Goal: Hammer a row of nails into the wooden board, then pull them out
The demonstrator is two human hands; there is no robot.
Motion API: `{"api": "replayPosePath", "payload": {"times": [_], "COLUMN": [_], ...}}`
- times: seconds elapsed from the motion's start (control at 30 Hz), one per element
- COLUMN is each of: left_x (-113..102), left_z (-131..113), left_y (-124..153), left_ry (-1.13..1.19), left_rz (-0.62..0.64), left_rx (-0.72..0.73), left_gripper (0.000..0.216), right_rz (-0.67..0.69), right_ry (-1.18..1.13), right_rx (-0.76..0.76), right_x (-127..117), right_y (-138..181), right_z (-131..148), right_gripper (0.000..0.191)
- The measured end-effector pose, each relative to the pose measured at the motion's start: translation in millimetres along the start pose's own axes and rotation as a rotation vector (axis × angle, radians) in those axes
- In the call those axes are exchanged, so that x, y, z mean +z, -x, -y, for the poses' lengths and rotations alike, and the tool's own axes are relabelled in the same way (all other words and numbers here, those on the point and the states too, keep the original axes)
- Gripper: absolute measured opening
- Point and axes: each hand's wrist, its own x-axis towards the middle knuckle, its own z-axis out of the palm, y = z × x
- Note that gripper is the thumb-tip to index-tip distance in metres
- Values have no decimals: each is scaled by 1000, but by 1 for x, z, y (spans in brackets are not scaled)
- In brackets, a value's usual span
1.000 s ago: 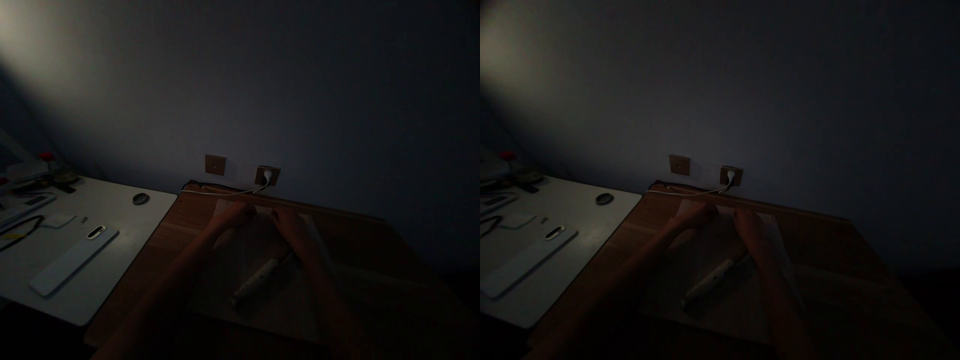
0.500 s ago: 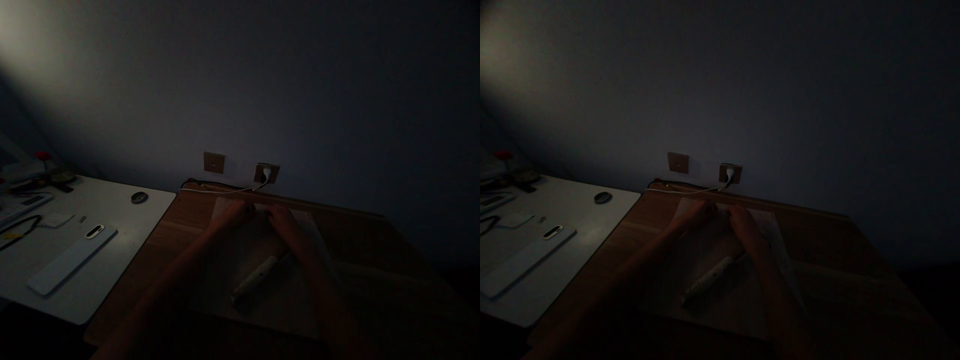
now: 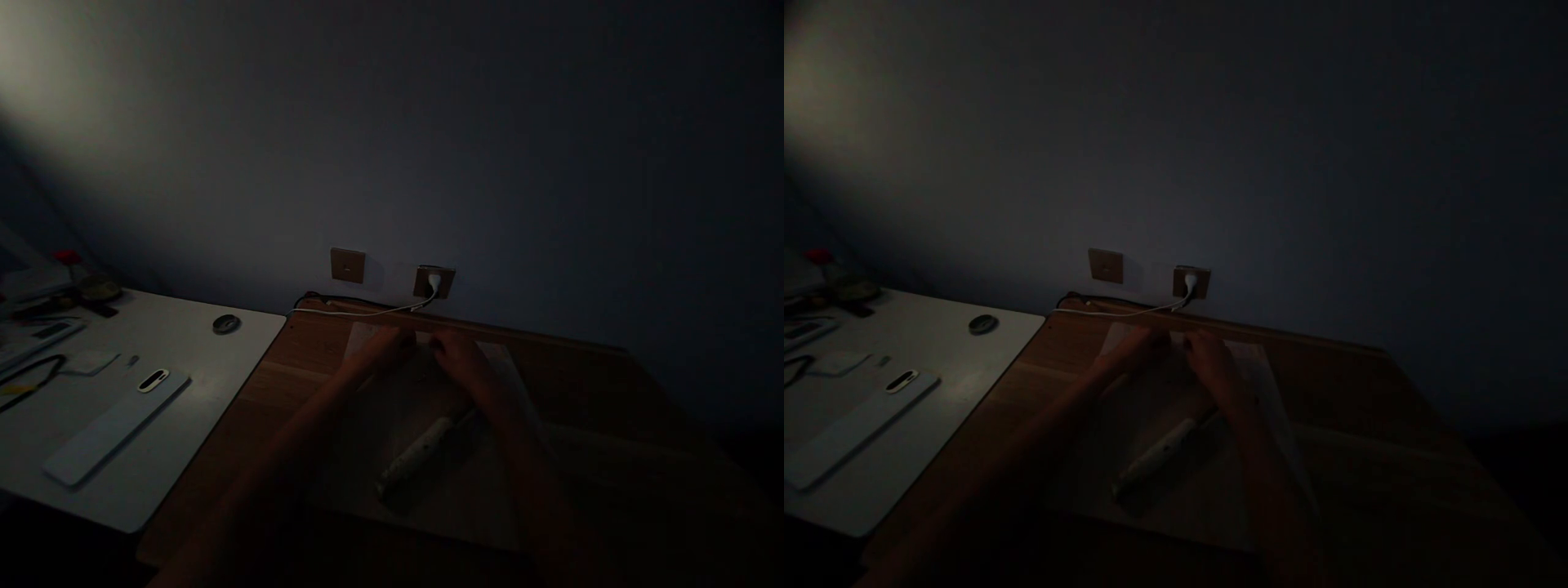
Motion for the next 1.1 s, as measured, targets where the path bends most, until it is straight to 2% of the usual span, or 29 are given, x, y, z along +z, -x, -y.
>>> {"api": "replayPosePath", "payload": {"times": [0.23, 0.4, 0.53, 0.63, 0.77, 0.97, 1.1], "left_x": [7, 9, 12, 13, 9, 6, 7], "left_z": [0, 1, 2, 2, -2, -9, -8], "left_y": [-2, -2, -3, -3, -2, -2, -6], "left_ry": [11, 40, 70, 47, 1, -67, -4], "left_rz": [-28, -16, -37, -80, -1, 14, -35], "left_rx": [34, 76, 63, 108, 145, 97, 64], "left_gripper": [19, 19, 23, 34, 27, 22, 21], "right_rz": [130, 44, 14, 37, 77, 130, 135], "right_ry": [-120, -64, 16, 60, 115, 192, 213], "right_rx": [-101, 31, 99, 110, 116, 145, 137], "right_x": [-22, -22, -15, -11, -7, -2, 1], "right_y": [11, 9, 6, 5, 5, 6, 5], "right_z": [-8, -25, -32, -27, -15, -7, -5], "right_gripper": [21, 34, 34, 33, 31, 29, 28]}}
